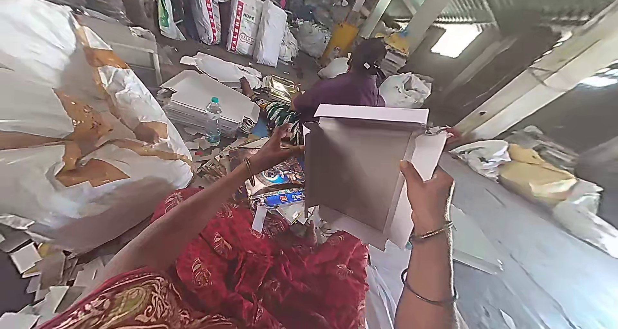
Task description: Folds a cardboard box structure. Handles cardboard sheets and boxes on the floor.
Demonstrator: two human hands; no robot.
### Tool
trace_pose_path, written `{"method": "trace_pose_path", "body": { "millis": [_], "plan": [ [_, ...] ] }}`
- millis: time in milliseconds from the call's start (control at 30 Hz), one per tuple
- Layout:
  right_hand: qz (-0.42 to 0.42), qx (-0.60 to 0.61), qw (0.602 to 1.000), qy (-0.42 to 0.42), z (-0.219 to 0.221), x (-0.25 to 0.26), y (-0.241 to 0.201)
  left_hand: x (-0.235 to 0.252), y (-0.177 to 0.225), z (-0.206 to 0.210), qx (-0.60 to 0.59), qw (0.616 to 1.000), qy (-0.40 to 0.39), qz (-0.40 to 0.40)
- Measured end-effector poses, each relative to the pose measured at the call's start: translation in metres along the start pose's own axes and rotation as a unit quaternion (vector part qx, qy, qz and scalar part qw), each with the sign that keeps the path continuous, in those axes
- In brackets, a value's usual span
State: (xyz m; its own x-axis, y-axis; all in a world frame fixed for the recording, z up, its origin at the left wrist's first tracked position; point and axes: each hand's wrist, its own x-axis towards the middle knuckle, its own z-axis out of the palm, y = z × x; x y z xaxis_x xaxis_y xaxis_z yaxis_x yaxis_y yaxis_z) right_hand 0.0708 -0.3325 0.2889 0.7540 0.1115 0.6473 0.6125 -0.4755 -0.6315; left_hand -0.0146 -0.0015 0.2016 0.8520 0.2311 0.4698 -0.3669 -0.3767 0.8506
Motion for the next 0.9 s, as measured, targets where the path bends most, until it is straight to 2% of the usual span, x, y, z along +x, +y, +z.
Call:
{"method": "trace_pose_path", "body": {
  "millis": [67,133,200,300,467,667,800,900],
  "plan": [
    [-0.008,0.008,1.0,-0.002,0.004,-0.004,0.0,-0.006,0.013,0.005,-0.076,0.996,-0.009,-0.036],
    [-0.024,0.014,0.999,-0.021,0.007,-0.008,0.002,-0.005,0.017,0.008,-0.103,0.994,-0.003,-0.047],
    [-0.048,0.02,0.998,-0.038,0.009,-0.011,0.002,0.002,0.009,0.008,-0.083,0.996,0.012,-0.02],
    [-0.036,0.034,0.998,-0.04,0.003,-0.015,0.006,0.006,-0.004,0.001,-0.043,0.999,0.013,0.022],
    [0.009,0.06,0.997,-0.046,-0.01,-0.016,0.023,-0.004,0.004,-0.012,-0.14,0.986,-0.086,0.002],
    [0.065,0.095,0.991,-0.069,-0.012,-0.02,0.036,-0.008,0.011,-0.016,-0.214,0.968,-0.125,-0.03],
    [0.078,0.103,0.989,-0.076,-0.01,-0.024,0.037,-0.008,0.012,-0.017,-0.212,0.968,-0.121,-0.048],
    [0.087,0.08,0.987,-0.105,-0.008,-0.026,0.041,-0.008,0.016,-0.017,-0.133,0.98,-0.134,-0.057]
  ]
}}
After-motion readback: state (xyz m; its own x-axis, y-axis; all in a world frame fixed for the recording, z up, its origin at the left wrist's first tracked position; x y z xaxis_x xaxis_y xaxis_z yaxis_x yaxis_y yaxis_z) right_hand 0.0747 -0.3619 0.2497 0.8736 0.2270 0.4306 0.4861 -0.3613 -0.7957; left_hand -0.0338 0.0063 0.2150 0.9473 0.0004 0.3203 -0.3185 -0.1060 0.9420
